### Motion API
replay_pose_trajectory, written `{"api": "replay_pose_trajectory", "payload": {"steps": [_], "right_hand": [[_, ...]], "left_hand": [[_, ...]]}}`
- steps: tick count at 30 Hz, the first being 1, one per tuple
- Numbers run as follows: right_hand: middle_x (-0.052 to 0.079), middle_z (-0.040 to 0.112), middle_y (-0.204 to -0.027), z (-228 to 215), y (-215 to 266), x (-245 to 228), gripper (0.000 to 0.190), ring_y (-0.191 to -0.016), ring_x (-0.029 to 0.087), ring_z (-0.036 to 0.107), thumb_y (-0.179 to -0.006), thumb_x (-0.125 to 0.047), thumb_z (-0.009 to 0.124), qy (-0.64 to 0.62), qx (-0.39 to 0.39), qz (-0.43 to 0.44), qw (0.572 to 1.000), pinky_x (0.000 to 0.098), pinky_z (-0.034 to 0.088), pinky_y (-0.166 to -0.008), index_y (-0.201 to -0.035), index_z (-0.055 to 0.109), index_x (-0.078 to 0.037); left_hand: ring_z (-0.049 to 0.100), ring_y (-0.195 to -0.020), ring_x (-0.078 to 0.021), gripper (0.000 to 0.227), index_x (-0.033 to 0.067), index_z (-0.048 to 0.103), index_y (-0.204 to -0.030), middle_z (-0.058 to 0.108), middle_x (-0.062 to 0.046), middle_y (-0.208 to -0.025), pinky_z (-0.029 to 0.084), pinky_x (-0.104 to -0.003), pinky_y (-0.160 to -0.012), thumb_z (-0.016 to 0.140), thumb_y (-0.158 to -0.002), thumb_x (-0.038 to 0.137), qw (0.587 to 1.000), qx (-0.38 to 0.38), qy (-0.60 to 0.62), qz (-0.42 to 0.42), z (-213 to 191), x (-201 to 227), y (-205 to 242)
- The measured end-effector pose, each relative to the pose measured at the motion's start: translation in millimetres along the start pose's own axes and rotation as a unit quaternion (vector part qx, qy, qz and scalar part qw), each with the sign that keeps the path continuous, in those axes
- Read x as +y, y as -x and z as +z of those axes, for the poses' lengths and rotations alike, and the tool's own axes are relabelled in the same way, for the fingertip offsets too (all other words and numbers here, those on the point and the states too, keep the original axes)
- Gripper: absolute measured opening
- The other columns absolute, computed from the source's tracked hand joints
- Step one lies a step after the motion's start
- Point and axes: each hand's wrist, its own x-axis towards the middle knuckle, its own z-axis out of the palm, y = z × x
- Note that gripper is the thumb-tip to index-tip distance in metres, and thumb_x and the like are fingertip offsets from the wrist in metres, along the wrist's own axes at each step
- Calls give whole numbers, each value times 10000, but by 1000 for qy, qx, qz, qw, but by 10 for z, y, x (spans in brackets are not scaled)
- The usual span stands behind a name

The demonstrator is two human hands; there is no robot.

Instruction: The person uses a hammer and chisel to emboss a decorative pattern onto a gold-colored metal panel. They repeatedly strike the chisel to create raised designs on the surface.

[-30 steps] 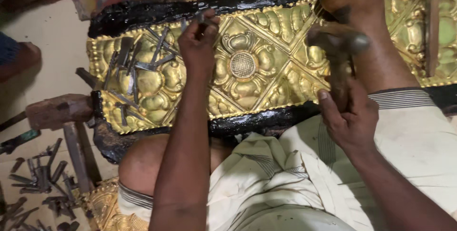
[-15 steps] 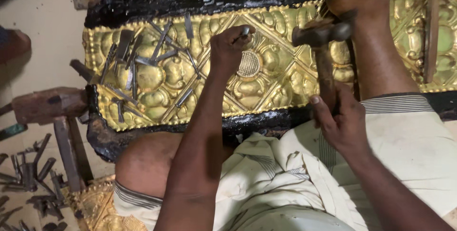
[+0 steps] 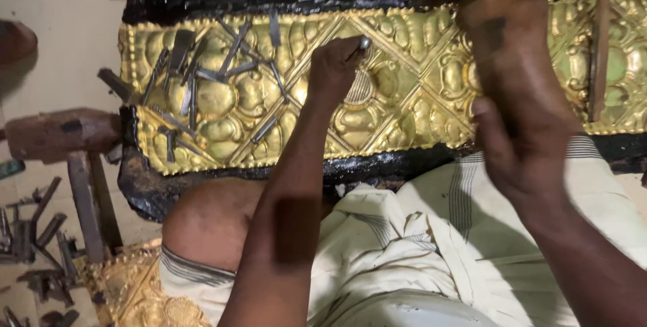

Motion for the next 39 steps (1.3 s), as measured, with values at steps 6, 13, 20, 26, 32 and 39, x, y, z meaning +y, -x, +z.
{"api": "replay_pose_trajectory", "payload": {"steps": [6,13,20,26,32,39], "right_hand": [[105,669,-833,333,19,238,337,-713,230,650,-1054,-72,660,19,6,-85,996,348,513,-654,-1375,579,-11],[192,684,-911,438,163,301,525,-776,262,694,-1064,-83,679,71,-38,-105,991,365,555,-733,-1560,510,-58],[43,682,-779,9,58,41,425,-605,98,605,-1109,-62,622,-77,26,-68,994,233,492,-523,-1522,523,-80],[25,631,-780,146,139,193,611,-618,97,530,-1103,-71,575,-148,60,-174,972,234,431,-566,-1661,348,-173],[137,605,-789,401,-44,144,644,-671,246,611,-1019,-16,680,141,-65,-169,973,388,526,-664,-1598,450,-176],[150,655,-833,268,138,-15,692,-651,243,635,-949,-1,611,7,24,-168,985,376,526,-609,-1587,407,-178]], "left_hand": [[760,-835,-204,196,116,753,-1118,775,-97,-981,615,-334,-711,738,-923,106,996,40,13,74,122,-128,7],[794,-802,-164,180,132,790,-1126,813,-84,-963,608,-306,-685,726,-958,123,997,22,55,-48,-66,-36,29],[795,-808,-157,186,143,788,-1117,806,-96,-987,619,-305,-692,749,-936,120,996,16,81,-19,-28,-37,10],[786,-841,-176,211,143,773,-1129,799,-83,-995,626,-342,-706,749,-937,59,999,6,38,-10,59,-136,40],[773,-950,-229,438,103,754,-1193,782,-114,-1048,644,-331,-836,638,-829,-111,997,13,-8,81,38,-223,117],[792,-889,-177,305,156,764,-1166,795,-91,-1058,655,-285,-739,700,-925,-21,999,0,18,29,89,-227,70]]}}
